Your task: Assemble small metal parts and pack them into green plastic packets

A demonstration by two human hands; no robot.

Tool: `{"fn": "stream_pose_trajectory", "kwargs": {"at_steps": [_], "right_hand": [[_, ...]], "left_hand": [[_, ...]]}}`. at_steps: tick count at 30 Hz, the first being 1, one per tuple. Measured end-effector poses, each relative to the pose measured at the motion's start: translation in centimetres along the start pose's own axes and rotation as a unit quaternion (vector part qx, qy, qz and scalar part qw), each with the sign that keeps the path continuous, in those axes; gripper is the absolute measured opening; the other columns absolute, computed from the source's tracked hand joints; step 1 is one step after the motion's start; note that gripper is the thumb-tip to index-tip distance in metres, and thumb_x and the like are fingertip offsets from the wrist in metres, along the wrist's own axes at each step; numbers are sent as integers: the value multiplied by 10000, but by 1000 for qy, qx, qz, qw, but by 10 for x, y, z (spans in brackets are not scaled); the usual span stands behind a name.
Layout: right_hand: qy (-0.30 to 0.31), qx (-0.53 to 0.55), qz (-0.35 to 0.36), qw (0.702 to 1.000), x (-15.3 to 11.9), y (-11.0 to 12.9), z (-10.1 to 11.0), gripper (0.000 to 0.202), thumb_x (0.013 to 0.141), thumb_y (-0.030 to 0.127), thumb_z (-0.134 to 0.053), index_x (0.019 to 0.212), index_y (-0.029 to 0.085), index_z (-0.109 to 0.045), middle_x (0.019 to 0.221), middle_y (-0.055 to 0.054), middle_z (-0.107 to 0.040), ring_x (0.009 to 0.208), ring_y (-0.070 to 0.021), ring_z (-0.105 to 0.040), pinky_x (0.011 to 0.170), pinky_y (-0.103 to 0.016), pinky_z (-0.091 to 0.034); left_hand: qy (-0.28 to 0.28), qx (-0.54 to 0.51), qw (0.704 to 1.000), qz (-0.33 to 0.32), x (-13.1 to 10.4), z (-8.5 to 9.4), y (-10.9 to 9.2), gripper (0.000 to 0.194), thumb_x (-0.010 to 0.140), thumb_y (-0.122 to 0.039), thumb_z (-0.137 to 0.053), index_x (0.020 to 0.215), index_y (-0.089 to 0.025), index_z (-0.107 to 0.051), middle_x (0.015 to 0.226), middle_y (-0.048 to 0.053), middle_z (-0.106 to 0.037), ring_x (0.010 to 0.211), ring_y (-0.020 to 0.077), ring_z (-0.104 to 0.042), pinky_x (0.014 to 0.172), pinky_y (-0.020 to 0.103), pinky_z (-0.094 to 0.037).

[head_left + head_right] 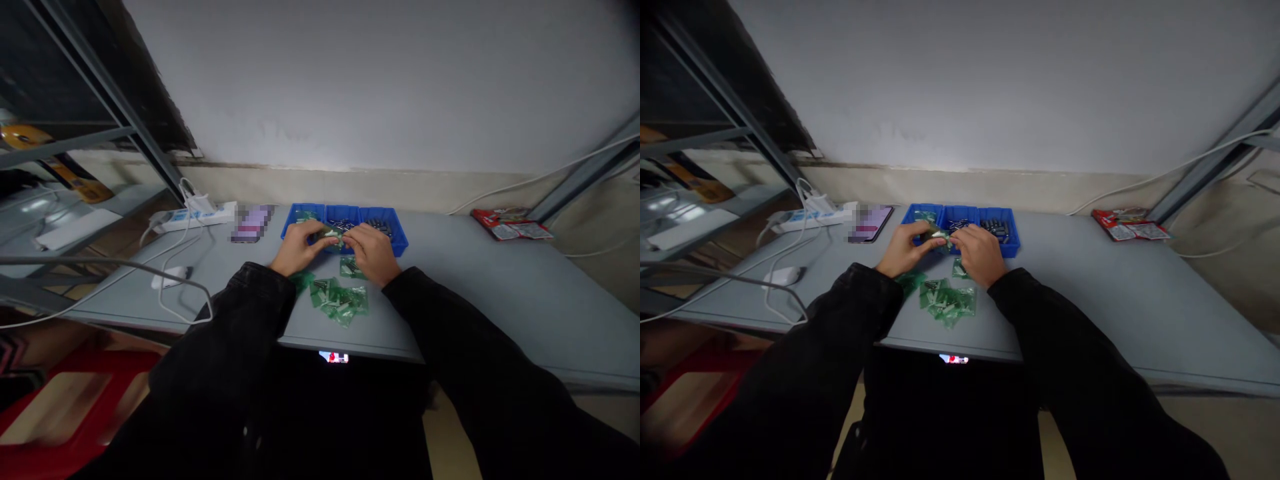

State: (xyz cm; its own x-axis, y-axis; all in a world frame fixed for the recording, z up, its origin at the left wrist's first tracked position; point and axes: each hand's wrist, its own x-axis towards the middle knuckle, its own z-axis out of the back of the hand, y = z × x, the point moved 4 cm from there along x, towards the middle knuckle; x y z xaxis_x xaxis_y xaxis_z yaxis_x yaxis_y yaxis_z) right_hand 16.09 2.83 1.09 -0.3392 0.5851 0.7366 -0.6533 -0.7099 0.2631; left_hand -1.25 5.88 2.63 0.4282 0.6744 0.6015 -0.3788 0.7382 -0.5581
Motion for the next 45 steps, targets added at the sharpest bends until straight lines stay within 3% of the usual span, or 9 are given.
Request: {"fn": "stream_pose_trajectory", "kwargs": {"at_steps": [5,7,15,19,22,26,28,35,45], "right_hand": [[-60,23,-60,996,1,0,9,190,1029,272,-455,1021,189,-625,935,-65,-686,848,-208,-612,821,-353,-459],[-62,33,-63,996,1,0,10,164,1020,259,-470,1055,191,-615,972,-65,-686,864,-204,-623,828,-350,-467],[0,58,5,998,-2,13,4,186,1026,238,-465,992,175,-636,913,-47,-686,776,-155,-605,761,-289,-456],[75,58,13,995,-7,15,-5,174,1008,271,-518,982,179,-664,731,6,-648,636,-120,-562,674,-262,-404],[142,68,18,987,-10,17,-11,258,973,417,-609,980,171,-687,594,46,-557,552,-101,-504,615,-251,-353],[206,55,26,977,-12,24,-15,503,856,654,-673,984,170,-718,616,33,-565,570,-106,-505,599,-259,-322],[229,40,27,972,-13,27,-16,518,843,670,-675,987,175,-725,686,10,-613,618,-119,-533,609,-266,-321],[271,63,3,961,-13,29,-20,252,876,446,-744,890,196,-719,781,8,-627,678,-110,-524,616,-258,-300],[230,119,-5,966,-15,24,-27,95,889,192,-720,819,172,-661,747,28,-598,690,-107,-516,656,-249,-333]], "left_hand": [[-162,3,984,72,3,21,18,277,910,-430,-671,829,-167,-694,707,6,-647,662,142,-547,660,284,-431],[-197,40,975,99,4,29,29,309,930,-442,-634,793,-167,-670,673,3,-619,637,143,-525,652,292,-420],[-176,179,943,218,1,34,83,216,773,-333,-794,708,-174,-663,954,108,-584,1026,301,-525,1008,535,-390],[-155,202,931,261,-3,30,97,279,693,-254,-843,872,-197,-637,1039,104,-533,1112,339,-471,1021,577,-376],[-160,197,935,249,-3,30,93,362,688,-195,-844,985,-219,-637,1093,105,-512,1131,336,-458,1016,575,-377],[-132,194,955,179,0,28,84,120,805,-231,-780,847,-162,-690,1092,135,-521,1184,345,-431,1062,608,-296],[-125,193,960,157,0,28,83,175,851,-288,-751,804,-129,-695,1118,160,-529,1194,351,-417,1071,630,-262],[-134,188,964,132,-2,26,77,299,943,-353,-626,752,-135,-702,1132,162,-550,1150,326,-436,1072,599,-301],[-110,155,981,27,2,20,28,264,989,-346,-566,861,-191,-738,1151,100,-606,1083,267,-519,1047,501,-393]]}}
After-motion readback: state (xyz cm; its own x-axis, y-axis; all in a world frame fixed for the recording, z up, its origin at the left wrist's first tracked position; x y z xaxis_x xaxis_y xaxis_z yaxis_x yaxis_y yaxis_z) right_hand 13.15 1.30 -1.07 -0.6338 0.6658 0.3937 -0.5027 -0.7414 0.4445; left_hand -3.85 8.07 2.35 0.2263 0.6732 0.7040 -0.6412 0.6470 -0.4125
